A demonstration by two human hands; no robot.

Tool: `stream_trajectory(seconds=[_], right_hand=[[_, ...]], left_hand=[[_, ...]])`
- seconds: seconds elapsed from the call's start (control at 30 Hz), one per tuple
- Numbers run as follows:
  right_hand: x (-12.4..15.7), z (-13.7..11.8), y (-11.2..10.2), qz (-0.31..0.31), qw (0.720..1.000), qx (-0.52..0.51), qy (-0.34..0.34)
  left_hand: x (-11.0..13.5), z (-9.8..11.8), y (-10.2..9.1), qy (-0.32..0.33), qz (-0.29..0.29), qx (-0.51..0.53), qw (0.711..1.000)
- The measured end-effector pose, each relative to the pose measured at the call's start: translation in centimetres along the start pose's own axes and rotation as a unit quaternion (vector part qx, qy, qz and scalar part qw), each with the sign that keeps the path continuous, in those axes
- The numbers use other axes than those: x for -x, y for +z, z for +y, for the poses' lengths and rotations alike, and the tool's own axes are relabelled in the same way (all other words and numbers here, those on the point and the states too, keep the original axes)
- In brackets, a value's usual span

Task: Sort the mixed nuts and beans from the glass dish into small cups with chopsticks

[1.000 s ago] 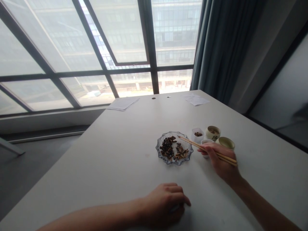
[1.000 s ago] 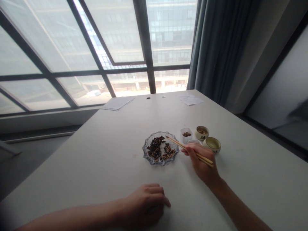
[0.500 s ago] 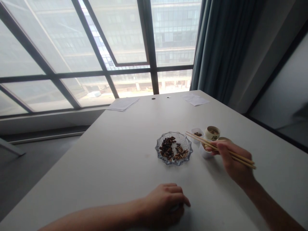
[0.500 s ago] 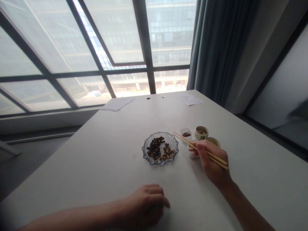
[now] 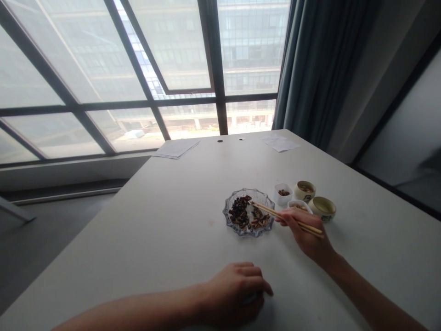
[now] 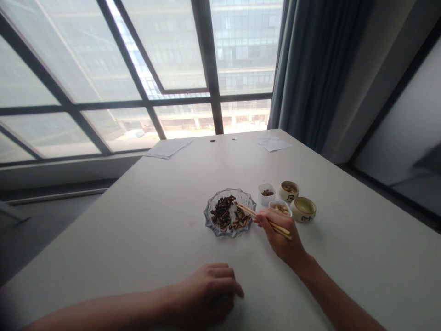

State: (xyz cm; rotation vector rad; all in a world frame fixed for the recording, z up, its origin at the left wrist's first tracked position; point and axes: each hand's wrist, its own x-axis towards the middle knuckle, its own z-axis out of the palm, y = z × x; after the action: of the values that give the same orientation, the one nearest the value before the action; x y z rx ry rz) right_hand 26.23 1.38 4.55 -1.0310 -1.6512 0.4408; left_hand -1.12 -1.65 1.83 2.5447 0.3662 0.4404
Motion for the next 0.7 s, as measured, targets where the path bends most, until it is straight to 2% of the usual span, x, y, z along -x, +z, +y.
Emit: stream_trajectory(seconds=[0.13,0.27,0.37,0.47,0.57,0.63,0.7], right_hand=[[0.1,-1.2,-2.0,0.084,0.996,0.006,0.017],[0.2,-1.5,-4.4,0.202,0.974,0.062,0.077],[0.2,-1.5,-5.2,0.23,0.966,0.069,0.101],[0.0,-1.9,-4.9,0.197,0.975,0.065,0.075],[-0.6,-2.2,-3.7,0.081,0.995,0.054,0.017],[-1.2,-2.2,-2.7,0.001,0.999,0.045,-0.015],[-1.8,-1.7,-1.6,-0.05,0.997,0.042,-0.037]], left_hand=[[0.0,0.0,0.0,-0.003,-0.011,0.002,1.0],[0.0,0.0,0.0,-0.011,-0.009,0.009,1.0],[0.0,0.0,0.0,-0.01,-0.003,0.012,1.0],[0.0,0.0,-0.1,-0.007,-0.004,0.006,1.0],[-0.1,0.2,-0.1,-0.012,-0.013,0.001,1.0],[-0.1,0.3,-0.2,-0.012,-0.012,0.0,1.0],[-0.1,0.3,-0.3,-0.012,-0.008,-0.003,1.0]])
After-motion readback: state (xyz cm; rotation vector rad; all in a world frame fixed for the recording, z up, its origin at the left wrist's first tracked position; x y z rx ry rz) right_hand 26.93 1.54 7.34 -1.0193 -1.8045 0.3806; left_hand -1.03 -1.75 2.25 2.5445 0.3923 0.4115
